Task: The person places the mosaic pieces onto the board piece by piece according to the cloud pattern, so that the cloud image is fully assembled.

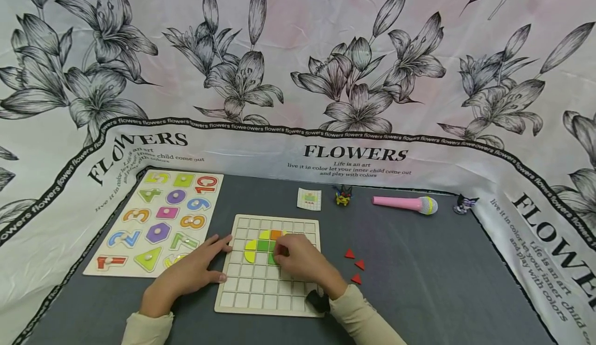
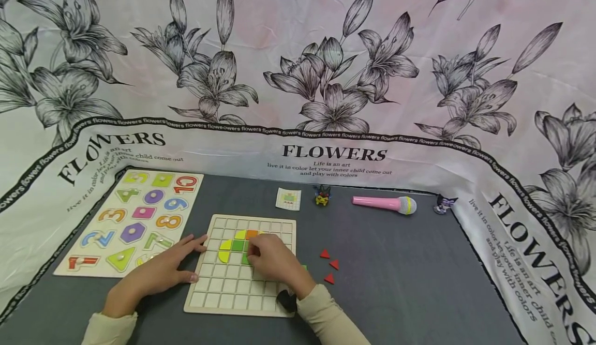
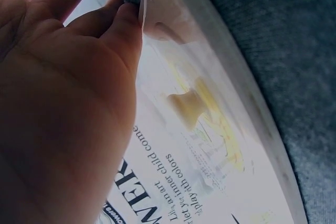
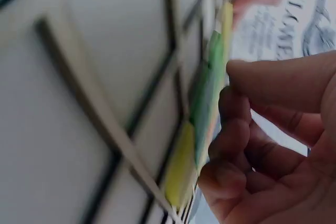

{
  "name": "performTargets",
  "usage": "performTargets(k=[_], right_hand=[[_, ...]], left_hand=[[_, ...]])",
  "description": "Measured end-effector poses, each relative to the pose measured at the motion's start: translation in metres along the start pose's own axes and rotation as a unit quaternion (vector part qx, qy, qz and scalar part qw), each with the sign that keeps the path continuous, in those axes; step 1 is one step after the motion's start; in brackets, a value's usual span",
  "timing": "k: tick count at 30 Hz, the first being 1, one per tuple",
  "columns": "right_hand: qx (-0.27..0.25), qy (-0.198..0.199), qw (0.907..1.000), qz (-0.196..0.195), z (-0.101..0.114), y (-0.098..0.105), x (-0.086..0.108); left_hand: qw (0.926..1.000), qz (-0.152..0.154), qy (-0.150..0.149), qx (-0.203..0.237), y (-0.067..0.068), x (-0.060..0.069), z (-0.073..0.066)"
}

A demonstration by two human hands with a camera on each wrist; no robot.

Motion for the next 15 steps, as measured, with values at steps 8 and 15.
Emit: performTargets(k=[8, 15], right_hand=[[-0.023, -0.050, 0.9977, -0.041, -0.023, 0.043, 0.016], [-0.005, -0.083, 0.9958, -0.038, -0.043, 0.075, 0.041]], left_hand=[[0.9999, -0.001, -0.010, -0.002, 0.002, -0.001, -0.001], [0.9999, 0.003, -0.013, -0.003, 0.002, 0.000, -0.002]])
Point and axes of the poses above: each hand's wrist, its own x-axis away from the middle knuckle, its own y-axis out of the back of the hand, z = x × y, the point moved 7 cm from there along -x, towards the middle knuckle, and after that the axes turned 13 degrees about -z, right-handed, at the moved point
